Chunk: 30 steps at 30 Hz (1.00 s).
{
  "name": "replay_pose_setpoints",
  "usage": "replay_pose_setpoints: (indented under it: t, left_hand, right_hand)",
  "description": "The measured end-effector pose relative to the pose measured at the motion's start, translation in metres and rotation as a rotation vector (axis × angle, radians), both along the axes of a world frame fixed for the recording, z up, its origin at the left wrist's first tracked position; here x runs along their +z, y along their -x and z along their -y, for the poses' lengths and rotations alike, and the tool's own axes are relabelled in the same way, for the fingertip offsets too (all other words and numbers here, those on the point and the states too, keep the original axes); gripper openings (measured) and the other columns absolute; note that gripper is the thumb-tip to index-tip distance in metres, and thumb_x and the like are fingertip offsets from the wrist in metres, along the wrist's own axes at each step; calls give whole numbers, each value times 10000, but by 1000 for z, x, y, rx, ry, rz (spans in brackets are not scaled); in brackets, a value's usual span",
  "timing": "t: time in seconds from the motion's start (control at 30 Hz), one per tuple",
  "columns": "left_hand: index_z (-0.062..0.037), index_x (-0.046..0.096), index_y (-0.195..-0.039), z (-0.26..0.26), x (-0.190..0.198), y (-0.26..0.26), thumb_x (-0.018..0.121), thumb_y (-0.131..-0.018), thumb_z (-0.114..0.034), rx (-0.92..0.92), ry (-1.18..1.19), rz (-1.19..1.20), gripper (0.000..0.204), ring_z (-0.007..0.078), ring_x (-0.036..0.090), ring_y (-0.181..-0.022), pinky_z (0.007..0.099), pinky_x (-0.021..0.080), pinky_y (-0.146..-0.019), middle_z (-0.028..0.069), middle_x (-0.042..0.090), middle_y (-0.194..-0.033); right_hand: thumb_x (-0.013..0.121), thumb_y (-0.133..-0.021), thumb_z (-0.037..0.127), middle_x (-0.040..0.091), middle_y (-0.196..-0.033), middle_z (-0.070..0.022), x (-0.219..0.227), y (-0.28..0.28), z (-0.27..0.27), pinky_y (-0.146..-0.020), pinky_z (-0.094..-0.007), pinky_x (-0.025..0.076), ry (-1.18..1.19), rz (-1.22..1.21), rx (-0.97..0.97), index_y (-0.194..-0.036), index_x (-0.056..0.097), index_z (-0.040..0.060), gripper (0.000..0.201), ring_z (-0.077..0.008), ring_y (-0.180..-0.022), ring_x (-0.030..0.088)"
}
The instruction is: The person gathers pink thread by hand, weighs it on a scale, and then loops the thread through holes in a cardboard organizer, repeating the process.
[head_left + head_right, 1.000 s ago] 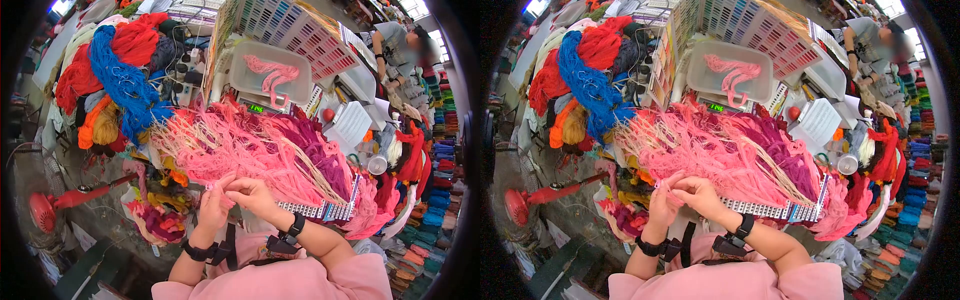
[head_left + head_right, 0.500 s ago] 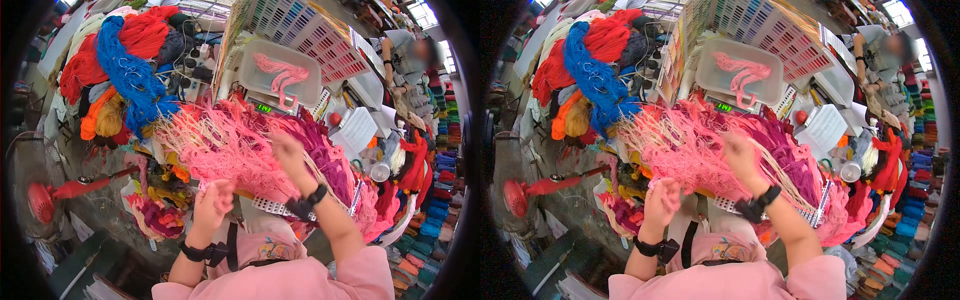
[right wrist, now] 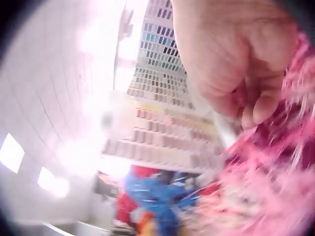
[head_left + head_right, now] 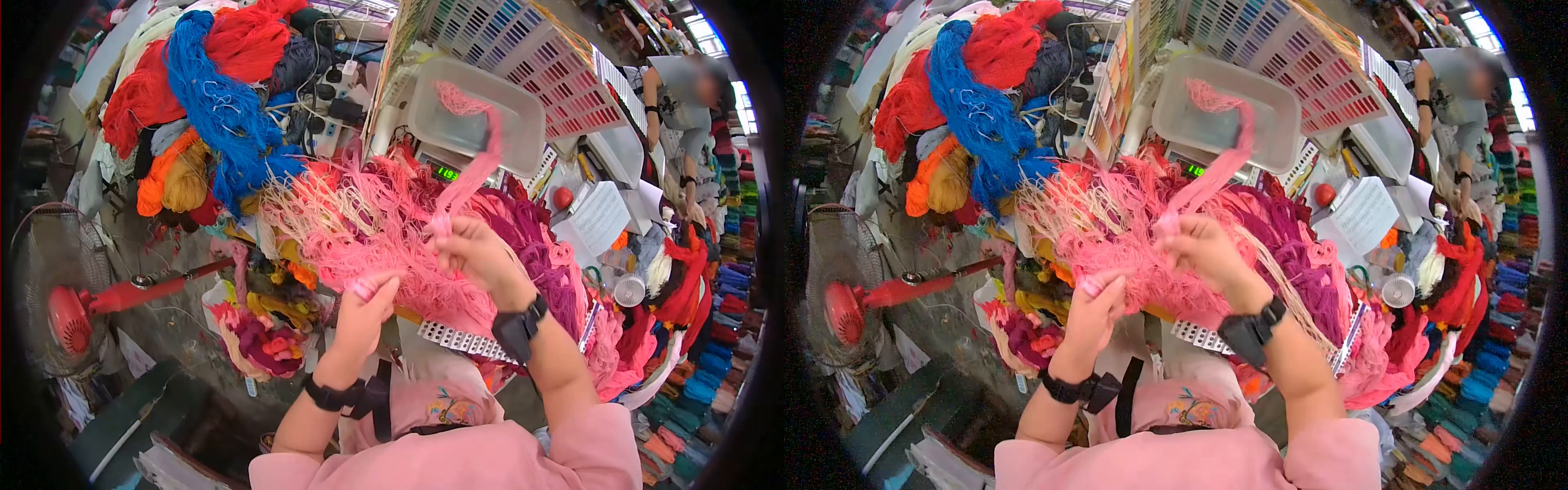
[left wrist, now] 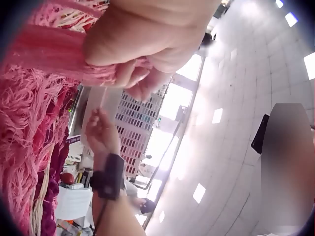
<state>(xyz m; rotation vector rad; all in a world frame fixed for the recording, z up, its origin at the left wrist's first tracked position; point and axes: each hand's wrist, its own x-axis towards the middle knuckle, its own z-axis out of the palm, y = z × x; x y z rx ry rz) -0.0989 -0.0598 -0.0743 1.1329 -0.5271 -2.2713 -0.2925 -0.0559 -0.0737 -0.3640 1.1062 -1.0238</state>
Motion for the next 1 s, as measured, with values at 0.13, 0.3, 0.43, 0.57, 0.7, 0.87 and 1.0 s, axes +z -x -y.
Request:
replay_pose_setpoints:
  t: [0.13,0.3,0.43,0.57,0.7,0.87,1.0]
  left_hand:
    - [41,552,-875,13,16,32,504,-773,-40,47,103,41,139,31,413,-572,173,345,-513,10,477,-770]
    - [54,558,-824,11,6,40,504,-767,-23,20,232,-110,110,55,465,-639,187,384,-576,34,473,-853]
    - [55,557,-809,7,18,42,504,-770,-24,98,104,-89,103,60,467,-626,185,386,-575,25,469,-829]
    - [47,560,-809,2,11,38,506,-776,-40,64,110,-131,107,63,465,-643,185,384,-587,18,465,-813]
    - [20,537,-801,-3,5,34,470,-798,-31,62,360,-145,85,90,486,-696,215,406,-621,39,485,-845]
    - [0,525,-813,-6,16,25,454,-806,-34,71,393,-203,79,96,479,-720,234,402,-648,36,495,-801]
    - [-17,506,-808,-6,31,21,456,-810,-61,131,301,-236,67,94,472,-679,230,400,-648,26,484,-742]
  right_hand:
    - [484,-767,38,576,-770,-55,38,-22,-21,-461,-180,439,60,10,54,-1003,469,11,238,-85,-528,544]
    - [471,-773,36,565,-742,-41,43,-29,-32,-465,-183,440,100,-11,-2,-1023,460,2,252,-83,-524,541]
    - [474,-770,40,571,-710,-46,42,-27,-37,-462,-179,442,97,-14,-46,-989,477,-4,223,-82,-523,545]
    - [485,-764,43,581,-698,-57,32,-27,-43,-461,-178,448,75,25,-38,-869,540,-11,131,-84,-528,550]
    - [494,-759,40,588,-713,-67,34,-33,-45,-462,-177,453,3,41,-109,-817,563,-16,106,-87,-527,550]
    - [515,-761,60,592,-733,-79,36,-41,-49,-456,-183,459,32,214,-143,-831,565,-23,120,-92,-523,550]
    - [511,-770,71,596,-759,-79,42,-45,-48,-447,-170,444,-9,208,-159,-881,550,-19,148,-88,-548,554]
